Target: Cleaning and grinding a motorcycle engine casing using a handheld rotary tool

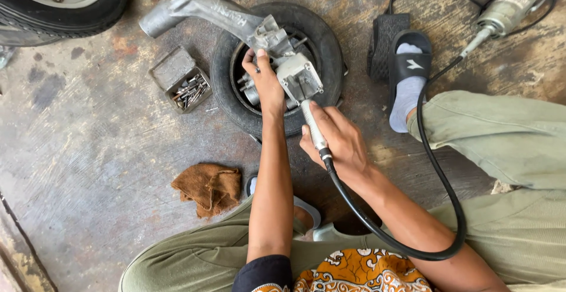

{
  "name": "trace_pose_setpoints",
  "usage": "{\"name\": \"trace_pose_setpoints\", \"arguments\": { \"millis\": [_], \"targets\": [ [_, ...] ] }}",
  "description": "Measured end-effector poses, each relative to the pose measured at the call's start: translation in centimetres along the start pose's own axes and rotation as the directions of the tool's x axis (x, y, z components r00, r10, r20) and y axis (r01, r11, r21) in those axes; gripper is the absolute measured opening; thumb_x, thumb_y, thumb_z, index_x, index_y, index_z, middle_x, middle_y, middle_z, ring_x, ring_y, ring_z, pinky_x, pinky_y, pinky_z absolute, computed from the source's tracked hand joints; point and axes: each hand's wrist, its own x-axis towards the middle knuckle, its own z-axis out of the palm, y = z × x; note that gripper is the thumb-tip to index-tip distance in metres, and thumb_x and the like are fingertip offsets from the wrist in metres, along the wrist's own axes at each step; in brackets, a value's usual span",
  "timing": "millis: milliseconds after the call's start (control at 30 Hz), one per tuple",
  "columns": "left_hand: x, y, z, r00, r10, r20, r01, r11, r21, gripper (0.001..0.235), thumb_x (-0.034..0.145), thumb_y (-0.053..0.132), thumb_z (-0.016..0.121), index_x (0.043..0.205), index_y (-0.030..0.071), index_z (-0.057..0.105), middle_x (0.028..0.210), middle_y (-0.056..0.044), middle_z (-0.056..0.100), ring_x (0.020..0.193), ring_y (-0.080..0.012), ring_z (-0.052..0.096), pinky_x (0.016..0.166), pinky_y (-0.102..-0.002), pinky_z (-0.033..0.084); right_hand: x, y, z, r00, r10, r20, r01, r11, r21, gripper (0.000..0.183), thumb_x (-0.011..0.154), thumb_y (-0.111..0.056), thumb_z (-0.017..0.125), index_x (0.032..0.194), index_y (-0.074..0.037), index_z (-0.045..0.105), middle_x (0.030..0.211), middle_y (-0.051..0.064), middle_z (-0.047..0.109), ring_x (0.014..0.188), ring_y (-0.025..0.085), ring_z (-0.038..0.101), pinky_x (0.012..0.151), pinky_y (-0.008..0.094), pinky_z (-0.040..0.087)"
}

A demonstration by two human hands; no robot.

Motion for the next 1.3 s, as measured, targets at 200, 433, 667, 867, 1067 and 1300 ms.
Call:
{"name": "trace_pose_setpoints", "arguments": {
  "millis": [200,433,667,867,1067,1300],
  "targets": [
    [0.3,-0.2,0.0,1.0,-0.025,0.001,0.025,1.0,-0.009,0.058,0.102,0.053,0.053,0.145,0.017,0.039,0.135,-0.03,0.055,0.127,-0.0411,0.056,0.114,-0.052,0.041,0.3,-1.2,-0.1,0.995,-0.072,-0.069,0.073,0.997,0.016,0.042,0.089,-0.005,0.071,0.126,0.013,0.065,0.096,0.025,0.066,0.07,0.031,0.068,0.049,0.036,0.051],
    [2.4,0.4,-1.4,0.997,0.021,0.078,-0.011,0.991,-0.134,0.052,0.098,0.043,0.043,0.132,0.004,0.04,0.123,-0.018,0.051,0.11,-0.025,0.049,0.1,-0.041,0.041,0.2,-2.9,-2.7,0.945,-0.284,-0.164,0.276,0.959,-0.071,0.045,0.084,0.005,0.074,0.123,0.02,0.061,0.099,0.029,0.07,0.07,0.026,0.064,0.057,0.033,0.054],
    [3.8,2.0,-3.6,0.997,-0.063,0.033,0.07,0.962,-0.263,0.06,0.094,0.046,0.045,0.131,0.0,0.037,0.128,-0.024,0.048,0.115,-0.0285,0.05,0.101,-0.041,0.043,0.1,-3.7,-3.6,0.93,-0.299,-0.215,0.289,0.954,-0.079,0.04,0.086,0.002,0.068,0.123,0.019,0.063,0.096,0.029,0.071,0.07,0.027,0.065,0.06,0.033,0.054],
    [4.4,2.2,-3.9,0.994,-0.093,0.059,0.105,0.962,-0.254,0.063,0.096,0.047,0.041,0.135,-0.001,0.031,0.129,-0.027,0.046,0.118,-0.0335,0.051,0.1,-0.046,0.046,0.8,-5.6,-3.6,0.955,-0.23,-0.186,0.224,0.973,-0.054,0.037,0.087,0.009,0.065,0.122,0.021,0.061,0.099,0.03,0.07,0.08,0.032,0.072,0.071,0.037,0.058],
    [4.0,2.8,-4.3,0.991,-0.112,0.067,0.125,0.967,-0.222,0.067,0.094,0.051,0.039,0.136,-0.001,0.031,0.131,-0.027,0.046,0.119,-0.0338,0.052,0.1,-0.045,0.047,1.1,-5.6,-3.1,0.957,-0.23,-0.18,0.222,0.973,-0.061,0.036,0.091,0.006,0.065,0.124,0.02,0.06,0.101,0.03,0.069,0.082,0.033,0.074,0.07,0.037,0.059],
    [4.1,2.5,-4.3,0.991,-0.113,0.076,0.127,0.967,-0.221,0.068,0.094,0.051,0.039,0.136,-0.002,0.03,0.131,-0.027,0.045,0.12,-0.0338,0.051,0.1,-0.046,0.047,1.1,-5.6,-2.9,0.957,-0.236,-0.168,0.23,0.972,-0.054,0.036,0.095,0.001,0.066,0.124,0.02,0.06,0.101,0.029,0.069,0.081,0.031,0.072,0.07,0.036,0.057]
  ]
}}
